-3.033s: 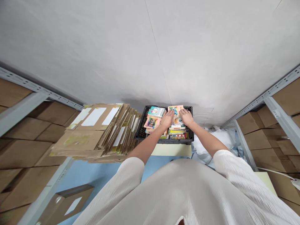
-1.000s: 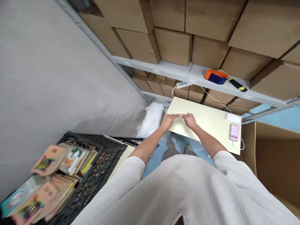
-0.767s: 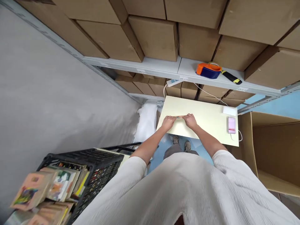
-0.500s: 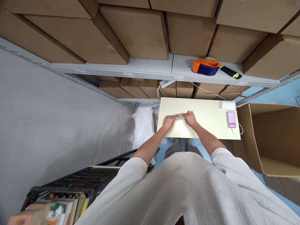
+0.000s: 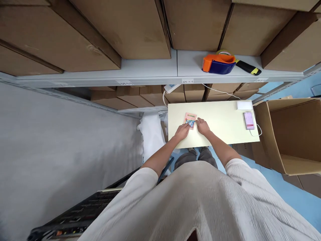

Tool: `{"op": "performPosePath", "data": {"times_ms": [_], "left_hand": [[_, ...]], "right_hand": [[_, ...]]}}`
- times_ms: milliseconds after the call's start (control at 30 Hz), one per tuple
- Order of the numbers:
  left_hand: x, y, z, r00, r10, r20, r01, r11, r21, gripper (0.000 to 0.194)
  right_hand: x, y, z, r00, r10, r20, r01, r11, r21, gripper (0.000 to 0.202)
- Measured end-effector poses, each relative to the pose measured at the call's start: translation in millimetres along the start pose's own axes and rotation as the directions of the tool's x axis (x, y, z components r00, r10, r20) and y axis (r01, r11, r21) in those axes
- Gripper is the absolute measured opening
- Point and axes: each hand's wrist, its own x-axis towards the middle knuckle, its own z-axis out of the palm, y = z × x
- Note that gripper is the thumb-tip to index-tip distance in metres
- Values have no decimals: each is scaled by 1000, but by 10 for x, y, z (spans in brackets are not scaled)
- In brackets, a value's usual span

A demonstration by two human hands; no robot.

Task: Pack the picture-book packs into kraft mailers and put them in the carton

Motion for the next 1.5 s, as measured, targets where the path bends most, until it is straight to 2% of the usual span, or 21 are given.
{"op": "performPosePath", "data": {"times_ms": [167, 300, 500, 700, 867, 1000, 1100, 1233, 1400, 1500], "left_hand": [[40, -147, -1, 997, -75, 12, 75, 997, 7, 62], [31, -130, 57, 995, -77, 63, 78, 997, -15, 71], [-68, -17, 123, 991, -82, 108, 85, 996, -21, 69], [-91, 4, 46, 988, -65, 140, 72, 997, -41, 63], [-66, 23, 6, 983, -93, 160, 102, 994, -51, 62], [-59, 20, 24, 985, -99, 140, 115, 987, -115, 71], [-68, 21, 49, 984, -104, 145, 122, 985, -122, 70], [-88, 30, 77, 985, -106, 133, 120, 988, -101, 70], [-127, 25, 87, 984, -115, 139, 130, 985, -109, 73], [-158, 24, 85, 981, -123, 150, 139, 985, -101, 71]], "right_hand": [[-23, -143, 129, 998, 26, 55, -30, 997, 70, 54], [35, -226, 206, 997, 35, 75, -44, 992, 115, 48], [89, -242, 238, 993, 108, 47, -117, 958, 260, 43], [72, -304, 164, 970, 226, 88, -242, 864, 441, 35], [140, -321, 63, 913, 387, 131, -390, 730, 561, 32], [195, -306, 19, 841, 505, 193, -495, 576, 651, 40], [228, -305, -5, 789, 572, 225, -547, 485, 682, 39], [300, -322, -31, 737, 637, 226, -604, 470, 643, 31], [411, -337, -13, 694, 665, 274, -677, 475, 562, 6], [442, -333, 16, 690, 665, 285, -684, 470, 558, 10]]}}
